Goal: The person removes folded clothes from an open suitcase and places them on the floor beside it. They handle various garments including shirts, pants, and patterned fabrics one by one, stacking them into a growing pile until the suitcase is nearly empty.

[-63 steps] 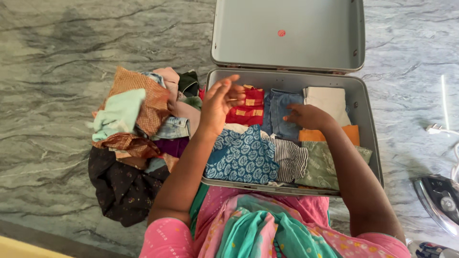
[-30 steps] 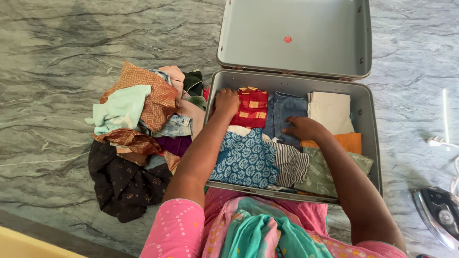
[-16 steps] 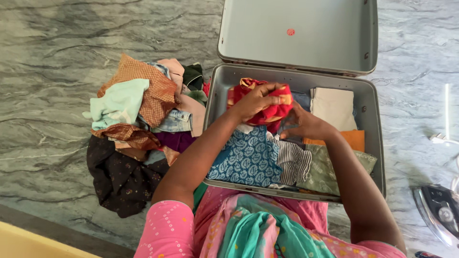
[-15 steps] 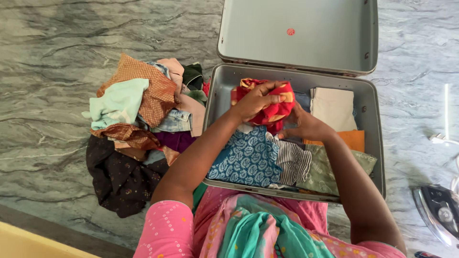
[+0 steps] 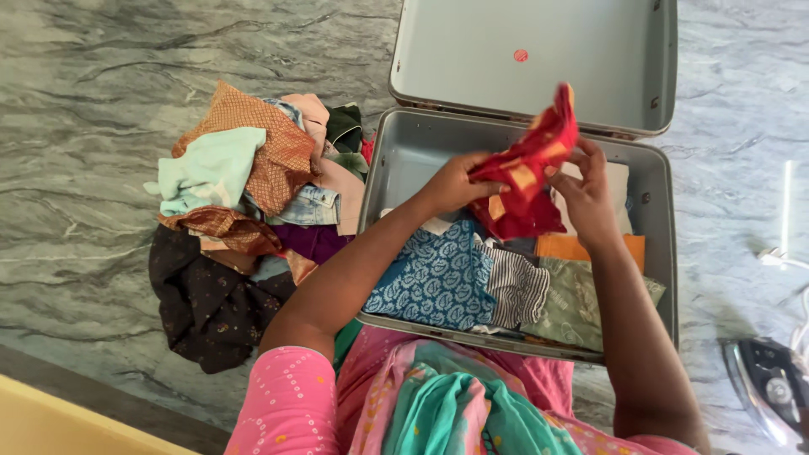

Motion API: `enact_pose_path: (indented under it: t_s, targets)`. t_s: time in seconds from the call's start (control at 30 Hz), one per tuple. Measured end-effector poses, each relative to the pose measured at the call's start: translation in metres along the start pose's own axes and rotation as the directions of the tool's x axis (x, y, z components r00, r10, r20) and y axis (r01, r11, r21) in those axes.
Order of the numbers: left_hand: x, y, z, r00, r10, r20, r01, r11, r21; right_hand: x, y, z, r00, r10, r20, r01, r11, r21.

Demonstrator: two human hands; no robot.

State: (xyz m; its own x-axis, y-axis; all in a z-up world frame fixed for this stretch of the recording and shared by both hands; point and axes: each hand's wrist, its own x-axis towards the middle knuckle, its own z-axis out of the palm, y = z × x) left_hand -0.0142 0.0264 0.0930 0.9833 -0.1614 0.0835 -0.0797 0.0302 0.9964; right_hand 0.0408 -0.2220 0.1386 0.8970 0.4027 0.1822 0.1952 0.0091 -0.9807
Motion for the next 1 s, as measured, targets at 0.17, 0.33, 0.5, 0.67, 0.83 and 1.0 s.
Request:
enact_pose_path:
  t_s: [0.17,0.33,0.5,0.67,0.83,1.0]
  targets:
    - [0.002,-0.004,0.009,0.997,0.076,0.018,-0.073,0.989,-0.130,-0.009,0.000,0.005,0.962,0.255,0.100,-0.259,0.966,0.026]
    - [-0.013,0.004,0.012,0.940,0.180,0.291,-0.243,0.950,0.195,-0.014,-0.002,0.022,0.957,0.244,0.156,-0.194,0.940,-0.279]
    - [-0.012,0.005,0.012,0.939,0.051,0.339,-0.133,0.965,0.225,-0.023,-0.020,0.033,0.970,0.218,0.110,-0.071,0.683,-0.727]
    - [-0.002,0.001,0.012,0.978,0.074,0.193,-0.079,0.997,0.018,-0.025,-0.036,0.038,0.969,0.184,0.165,-0.033,0.756,-0.654]
    - [-0.001,0.000,0.011,0.997,0.069,0.042,-0.074,0.990,0.122,-0.027,-0.050,0.040,0.930,0.137,0.342,0.123,0.760,-0.638]
    - [-0.007,0.009,0.012,0.999,0.047,-0.003,-0.044,0.953,0.299,-0.030,-0.045,0.054,0.947,0.213,0.240,0.042,0.660,-0.750]
